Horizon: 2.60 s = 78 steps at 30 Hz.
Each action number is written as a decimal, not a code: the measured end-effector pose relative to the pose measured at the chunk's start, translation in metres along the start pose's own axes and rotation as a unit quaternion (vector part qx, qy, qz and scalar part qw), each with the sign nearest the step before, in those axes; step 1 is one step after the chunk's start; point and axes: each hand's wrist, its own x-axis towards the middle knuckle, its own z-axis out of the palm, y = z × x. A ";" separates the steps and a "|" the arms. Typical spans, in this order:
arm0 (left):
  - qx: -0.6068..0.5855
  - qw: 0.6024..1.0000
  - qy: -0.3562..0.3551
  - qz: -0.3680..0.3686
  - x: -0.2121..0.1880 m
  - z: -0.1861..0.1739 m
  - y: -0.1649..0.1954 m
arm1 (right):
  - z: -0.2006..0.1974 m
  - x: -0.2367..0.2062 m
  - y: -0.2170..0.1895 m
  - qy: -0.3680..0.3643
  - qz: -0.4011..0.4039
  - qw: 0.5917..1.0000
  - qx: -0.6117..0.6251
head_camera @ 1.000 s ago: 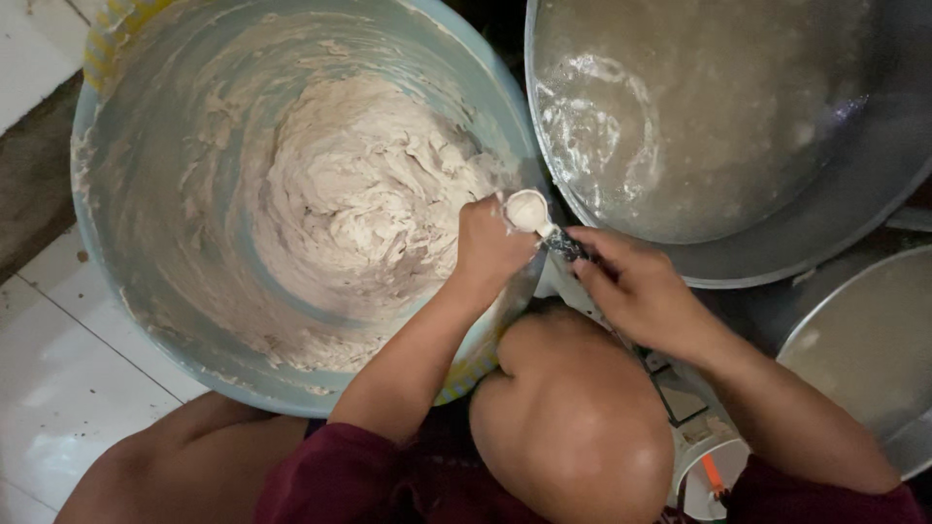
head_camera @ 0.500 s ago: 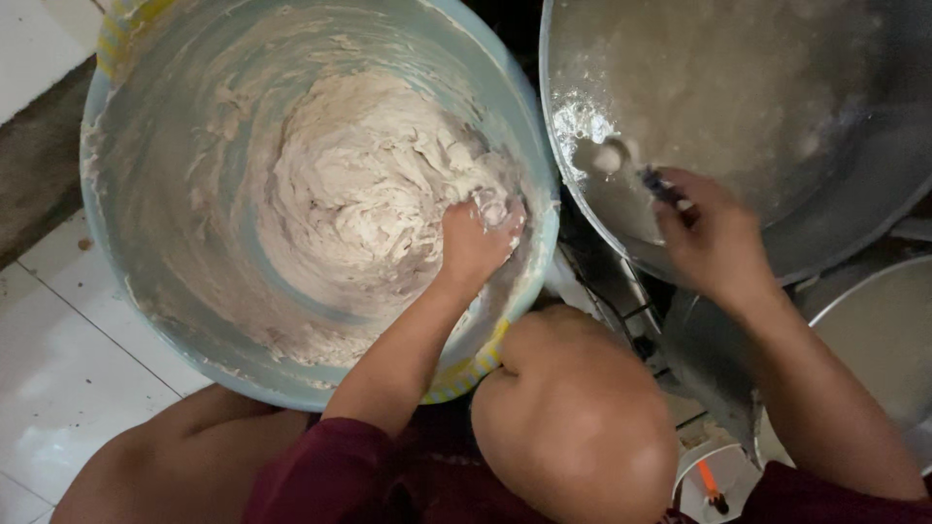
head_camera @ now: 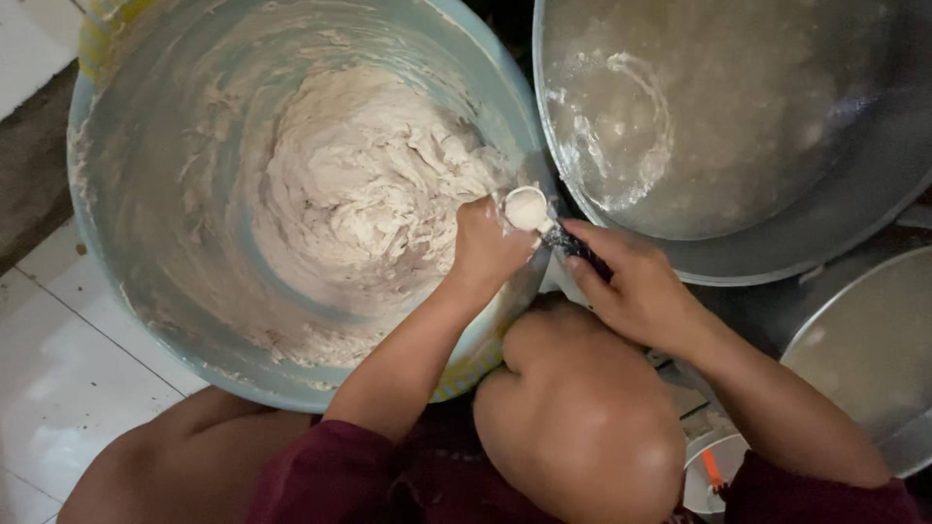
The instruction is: The person scoops portions of thick dough from a large basin using a small scoop, shapes each portion with their hand, and drops the dough balls into a large pan of hot water beside the basin, repeating this cycle continuously.
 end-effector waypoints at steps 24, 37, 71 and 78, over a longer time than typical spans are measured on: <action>0.212 0.906 -0.270 0.249 0.002 -0.038 -0.093 | -0.050 -0.029 0.083 0.215 0.096 0.970 -0.064; 0.465 0.835 -0.166 -0.243 0.121 -0.193 -0.163 | -0.039 -0.081 0.062 0.223 0.214 0.945 -0.106; 0.328 0.850 -0.145 -0.387 -0.112 -0.223 -0.190 | -0.098 0.014 0.165 -0.006 0.346 0.895 -0.282; 0.427 0.862 -0.245 0.120 -0.148 -0.091 -0.122 | -0.058 0.013 0.122 -0.040 0.265 0.923 -0.276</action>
